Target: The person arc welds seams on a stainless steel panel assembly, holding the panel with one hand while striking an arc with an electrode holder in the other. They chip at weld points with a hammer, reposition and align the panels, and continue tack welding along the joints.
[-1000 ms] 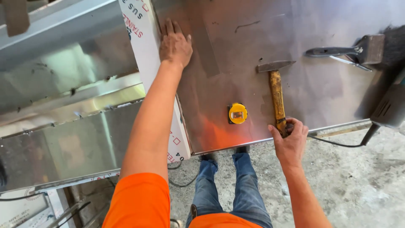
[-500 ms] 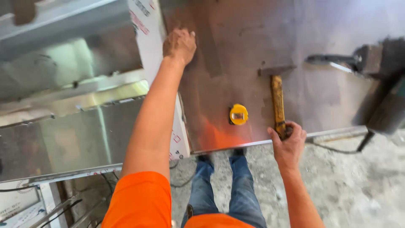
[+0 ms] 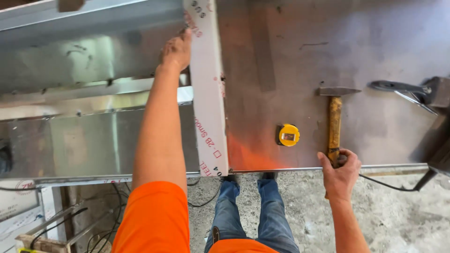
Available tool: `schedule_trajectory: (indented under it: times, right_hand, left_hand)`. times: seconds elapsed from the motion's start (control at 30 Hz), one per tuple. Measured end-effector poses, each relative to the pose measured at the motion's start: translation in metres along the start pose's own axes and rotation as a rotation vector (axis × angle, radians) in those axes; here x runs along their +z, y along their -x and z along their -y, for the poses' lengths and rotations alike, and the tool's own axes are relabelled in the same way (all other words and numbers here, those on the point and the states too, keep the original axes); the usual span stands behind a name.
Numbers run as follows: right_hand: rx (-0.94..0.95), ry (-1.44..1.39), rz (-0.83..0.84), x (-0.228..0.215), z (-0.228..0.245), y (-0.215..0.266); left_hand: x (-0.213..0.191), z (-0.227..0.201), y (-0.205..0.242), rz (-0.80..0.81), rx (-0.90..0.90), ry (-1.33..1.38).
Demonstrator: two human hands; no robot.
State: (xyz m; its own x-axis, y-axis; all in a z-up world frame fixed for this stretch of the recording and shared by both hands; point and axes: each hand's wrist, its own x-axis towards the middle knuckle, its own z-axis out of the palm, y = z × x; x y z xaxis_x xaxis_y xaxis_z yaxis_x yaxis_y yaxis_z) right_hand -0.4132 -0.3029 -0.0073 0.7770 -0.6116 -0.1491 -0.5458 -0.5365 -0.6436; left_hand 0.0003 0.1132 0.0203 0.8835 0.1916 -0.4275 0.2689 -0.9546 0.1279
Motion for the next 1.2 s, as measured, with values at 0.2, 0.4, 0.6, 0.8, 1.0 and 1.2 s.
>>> schedule_trajectory:
  times: [0.2,0.4,0.6,0.8,1.0,1.2]
  right_hand:
    - [0.043,-0.178,0.113,-0.001,-0.007,-0.005]
    - [-0.018,-0.203,0.079,-0.008,-0.002,-0.003]
    - [-0.023,-0.265,0.109,-0.007,-0.006,-0.010]
    - [-0.088,0.135,0.053,-0.003,-0.056,-0.024]
    - [-0.251,0.248,-0.300,-0.017,-0.039,0.097]
    - [-0.234,0.373,-0.051,0.039,-0.063,0.250]
  left_hand:
    - [0.042,0.036,0.127,-0.845,0.434,0.408]
    - [0.120,0.159,0.377,-0.667,0.151,0.328]
    - [0.311,0.366,0.560,0.084,-0.364,0.256]
    - [0.421,0.486,0.559,0.340,-0.107,-0.012]
    - [0.193,0.378,0.435,-0.432,0.006,0.336]
    - [0.089,0.328,0.325,-0.506,0.371,0.177]
